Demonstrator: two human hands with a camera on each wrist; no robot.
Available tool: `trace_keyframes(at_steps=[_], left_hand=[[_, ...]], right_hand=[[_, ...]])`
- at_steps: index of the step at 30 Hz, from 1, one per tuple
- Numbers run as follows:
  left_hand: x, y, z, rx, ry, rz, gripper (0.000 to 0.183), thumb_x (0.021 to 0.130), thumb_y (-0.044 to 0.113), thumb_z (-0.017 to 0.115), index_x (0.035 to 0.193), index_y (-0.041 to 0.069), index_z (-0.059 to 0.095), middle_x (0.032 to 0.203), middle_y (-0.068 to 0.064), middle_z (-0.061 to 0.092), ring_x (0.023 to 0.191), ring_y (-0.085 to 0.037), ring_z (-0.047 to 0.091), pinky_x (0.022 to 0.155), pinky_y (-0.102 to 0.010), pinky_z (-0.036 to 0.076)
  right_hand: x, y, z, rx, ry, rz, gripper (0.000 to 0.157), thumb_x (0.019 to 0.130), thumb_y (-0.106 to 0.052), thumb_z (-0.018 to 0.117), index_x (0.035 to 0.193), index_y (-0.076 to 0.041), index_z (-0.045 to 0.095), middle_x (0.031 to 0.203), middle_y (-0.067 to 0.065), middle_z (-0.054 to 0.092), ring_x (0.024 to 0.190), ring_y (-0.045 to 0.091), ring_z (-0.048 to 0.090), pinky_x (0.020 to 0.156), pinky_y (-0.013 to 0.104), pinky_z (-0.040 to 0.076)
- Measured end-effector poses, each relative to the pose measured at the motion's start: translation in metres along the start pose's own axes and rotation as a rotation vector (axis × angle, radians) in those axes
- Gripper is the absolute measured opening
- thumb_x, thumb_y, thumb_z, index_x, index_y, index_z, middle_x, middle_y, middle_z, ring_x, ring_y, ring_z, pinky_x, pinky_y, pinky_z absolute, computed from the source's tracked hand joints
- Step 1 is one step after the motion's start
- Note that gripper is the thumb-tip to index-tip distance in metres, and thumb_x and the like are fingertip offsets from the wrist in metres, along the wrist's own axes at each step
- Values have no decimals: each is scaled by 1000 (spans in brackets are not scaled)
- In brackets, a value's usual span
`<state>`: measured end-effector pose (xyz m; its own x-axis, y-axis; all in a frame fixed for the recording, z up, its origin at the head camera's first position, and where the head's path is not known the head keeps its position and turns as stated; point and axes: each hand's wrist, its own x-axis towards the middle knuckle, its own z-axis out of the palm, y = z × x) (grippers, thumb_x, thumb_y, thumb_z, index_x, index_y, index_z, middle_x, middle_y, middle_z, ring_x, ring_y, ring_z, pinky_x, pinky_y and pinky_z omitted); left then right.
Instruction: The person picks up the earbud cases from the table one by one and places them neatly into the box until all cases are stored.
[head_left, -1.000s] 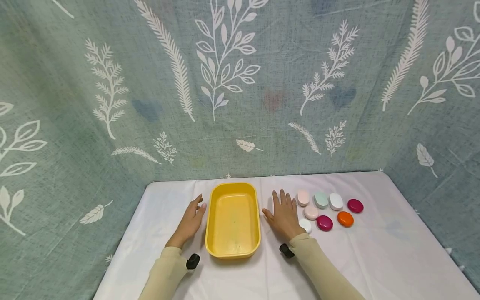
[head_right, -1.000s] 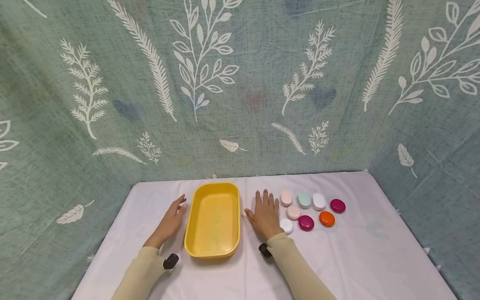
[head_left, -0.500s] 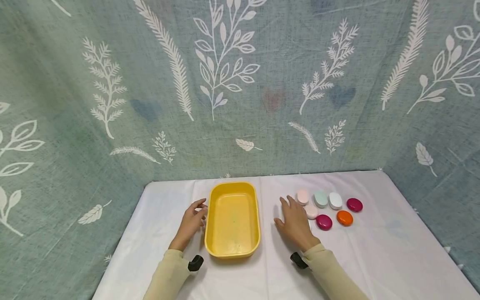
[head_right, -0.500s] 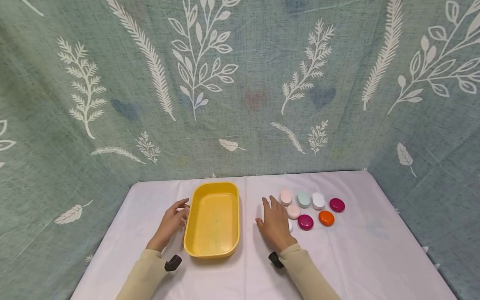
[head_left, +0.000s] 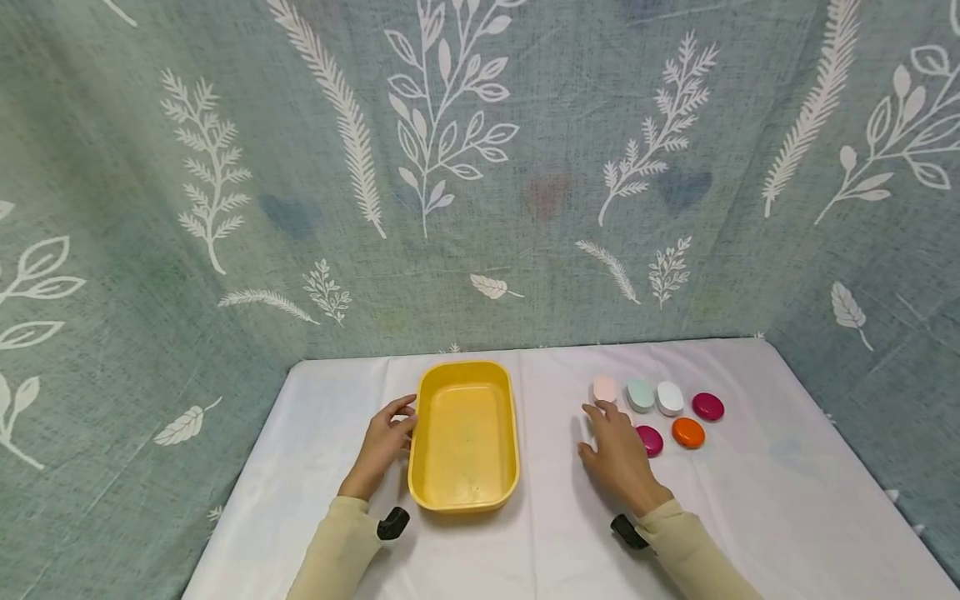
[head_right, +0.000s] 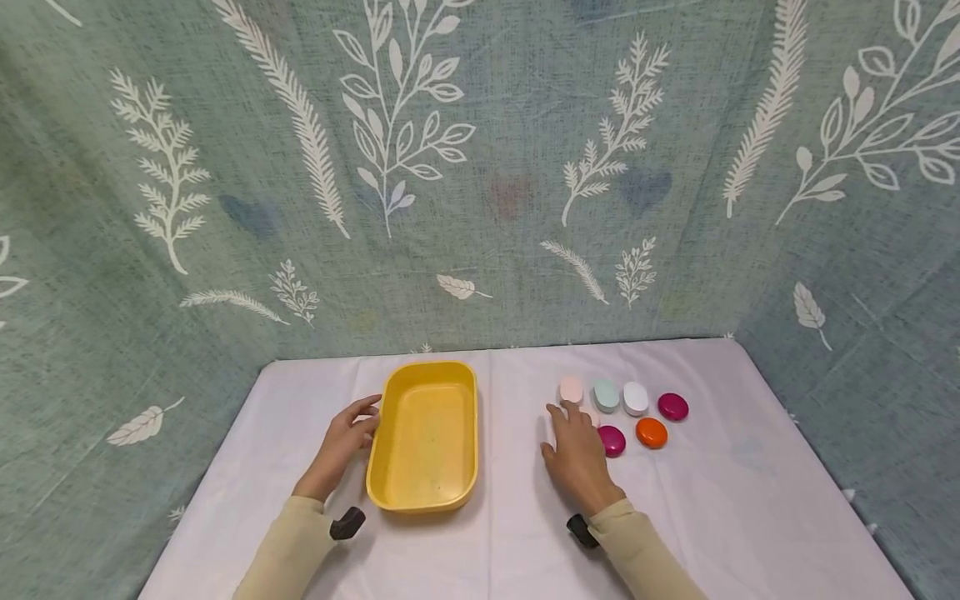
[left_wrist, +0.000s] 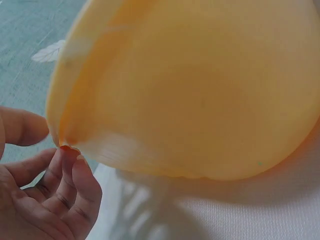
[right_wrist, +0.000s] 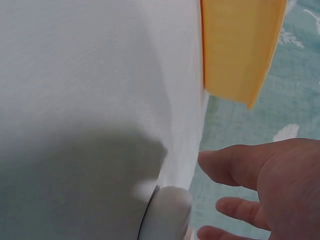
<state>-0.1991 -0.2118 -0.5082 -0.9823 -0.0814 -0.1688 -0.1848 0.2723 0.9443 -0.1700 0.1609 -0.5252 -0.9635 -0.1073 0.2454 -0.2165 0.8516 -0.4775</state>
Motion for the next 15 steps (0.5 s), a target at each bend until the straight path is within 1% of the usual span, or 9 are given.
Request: trace_keyframes(at_steps=[3,6,11,15], left_hand=[[0,0,0,-7,3,-5,47,106,8,57,153,4,53,128,-18,56,79,-20,64,66,-24,54],[0,0,0,-25,3,-4,47,105,5,58,152,2,54,128,-19,56,79,-18,64,65,-24,55],[2,-1,-1,-67,0,-13,47,103,2,59,151,0,56,127,-19,55,81,-18,64,66,-24,56],[2,-1,-2,-86,-15,-16,47,104,1,59,150,-1,55,125,-17,54,79,-17,63,64,-24,56]], right_hand=[[-3,3,-3,-11,-1,-5,56,82,-4,87,133,6,65,141,27,58,118,45,60,101,57,53],[-6,5,-6,-23,-6,-6,51,81,-2,87,127,6,69,136,26,60,116,44,61,101,55,54],[-11,8,-7,-15,-2,-12,41,79,2,86,118,6,73,123,23,63,107,41,61,97,53,56],[-17,13,-5,7,-4,-3,40,78,5,86,115,6,73,118,22,63,105,40,61,95,53,57]])
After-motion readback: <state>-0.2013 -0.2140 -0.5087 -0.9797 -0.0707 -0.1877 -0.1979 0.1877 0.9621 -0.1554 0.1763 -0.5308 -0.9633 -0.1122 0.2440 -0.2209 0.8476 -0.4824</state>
